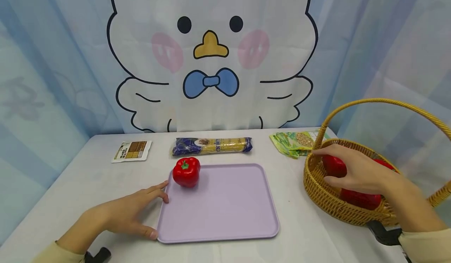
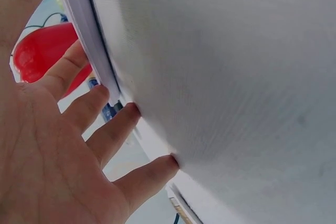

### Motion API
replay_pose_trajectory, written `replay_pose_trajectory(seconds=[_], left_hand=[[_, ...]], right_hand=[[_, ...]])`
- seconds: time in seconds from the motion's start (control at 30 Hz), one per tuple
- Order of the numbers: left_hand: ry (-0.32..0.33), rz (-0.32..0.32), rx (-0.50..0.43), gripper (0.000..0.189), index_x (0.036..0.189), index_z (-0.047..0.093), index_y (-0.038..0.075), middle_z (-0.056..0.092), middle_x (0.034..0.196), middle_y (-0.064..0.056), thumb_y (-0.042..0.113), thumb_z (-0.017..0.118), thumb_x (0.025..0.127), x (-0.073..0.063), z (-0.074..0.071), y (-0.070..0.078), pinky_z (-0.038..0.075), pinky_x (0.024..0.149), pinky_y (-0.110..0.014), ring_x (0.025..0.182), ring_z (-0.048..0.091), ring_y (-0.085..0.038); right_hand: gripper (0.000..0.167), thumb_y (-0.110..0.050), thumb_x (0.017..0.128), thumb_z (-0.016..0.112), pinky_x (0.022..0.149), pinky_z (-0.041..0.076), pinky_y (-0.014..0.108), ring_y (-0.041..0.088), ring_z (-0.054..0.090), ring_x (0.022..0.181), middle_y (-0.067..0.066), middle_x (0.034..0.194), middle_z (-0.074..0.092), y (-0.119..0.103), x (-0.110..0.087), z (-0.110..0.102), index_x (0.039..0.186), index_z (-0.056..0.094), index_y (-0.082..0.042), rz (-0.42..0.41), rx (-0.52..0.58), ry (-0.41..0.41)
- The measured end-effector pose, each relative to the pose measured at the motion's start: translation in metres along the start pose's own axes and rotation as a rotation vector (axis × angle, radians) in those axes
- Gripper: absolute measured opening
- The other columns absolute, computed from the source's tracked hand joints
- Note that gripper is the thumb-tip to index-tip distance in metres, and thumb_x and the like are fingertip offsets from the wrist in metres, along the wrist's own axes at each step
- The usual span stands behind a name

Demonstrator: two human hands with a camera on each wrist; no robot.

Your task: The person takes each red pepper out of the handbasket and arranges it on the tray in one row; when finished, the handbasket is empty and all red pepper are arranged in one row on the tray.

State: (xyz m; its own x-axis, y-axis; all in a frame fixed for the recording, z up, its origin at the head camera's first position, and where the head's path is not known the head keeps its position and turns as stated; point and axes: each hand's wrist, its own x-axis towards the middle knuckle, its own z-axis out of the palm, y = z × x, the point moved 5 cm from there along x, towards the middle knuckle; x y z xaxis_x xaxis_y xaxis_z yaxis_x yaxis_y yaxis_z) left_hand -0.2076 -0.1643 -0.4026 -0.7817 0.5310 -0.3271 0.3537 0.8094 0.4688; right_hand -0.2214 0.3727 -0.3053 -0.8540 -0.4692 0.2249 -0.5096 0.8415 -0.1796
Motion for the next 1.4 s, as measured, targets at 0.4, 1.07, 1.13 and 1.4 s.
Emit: replay_pose_trajectory(seconds=[0.4,1.07,1.13,1.4], left_hand=[[0.006,-0.020,-0.006,0.072,0.125,0.051,0.041,0.023,0.171,-0.001,0.067,0.085,0.067,0.004,0.003,-0.002,0.034,0.114,-0.070,0.151,0.032,-0.039],[-0.017,-0.024,0.022,0.071,0.125,0.052,0.039,0.024,0.171,-0.001,0.067,0.085,0.068,0.004,0.001,0.000,0.035,0.116,-0.066,0.151,0.033,-0.036],[-0.016,-0.018,0.021,0.072,0.125,0.051,0.039,0.023,0.171,-0.001,0.068,0.084,0.069,0.003,0.001,-0.001,0.035,0.116,-0.066,0.151,0.033,-0.036],[-0.013,-0.038,0.022,0.072,0.126,0.052,0.040,0.024,0.171,0.002,0.066,0.085,0.068,0.003,0.000,-0.002,0.036,0.115,-0.066,0.152,0.033,-0.035]], right_hand=[[0.069,-0.032,0.082,0.088,0.074,0.059,0.034,0.034,0.063,0.108,0.017,0.138,0.059,0.018,-0.023,-0.007,0.140,0.057,-0.009,0.152,0.016,-0.126],[0.071,-0.033,0.080,0.088,0.066,0.058,0.030,0.041,0.062,0.103,0.030,0.130,0.057,0.052,-0.047,0.004,0.135,0.058,0.001,0.274,0.017,-0.327],[0.072,-0.033,0.080,0.088,0.068,0.061,0.038,0.042,0.062,0.102,0.031,0.128,0.058,0.055,-0.048,0.004,0.135,0.058,0.002,0.285,0.016,-0.341],[0.077,-0.030,0.077,0.091,0.071,0.062,0.051,0.048,0.060,0.106,0.032,0.127,0.059,0.064,-0.052,0.011,0.135,0.056,0.006,0.300,0.042,-0.367]])
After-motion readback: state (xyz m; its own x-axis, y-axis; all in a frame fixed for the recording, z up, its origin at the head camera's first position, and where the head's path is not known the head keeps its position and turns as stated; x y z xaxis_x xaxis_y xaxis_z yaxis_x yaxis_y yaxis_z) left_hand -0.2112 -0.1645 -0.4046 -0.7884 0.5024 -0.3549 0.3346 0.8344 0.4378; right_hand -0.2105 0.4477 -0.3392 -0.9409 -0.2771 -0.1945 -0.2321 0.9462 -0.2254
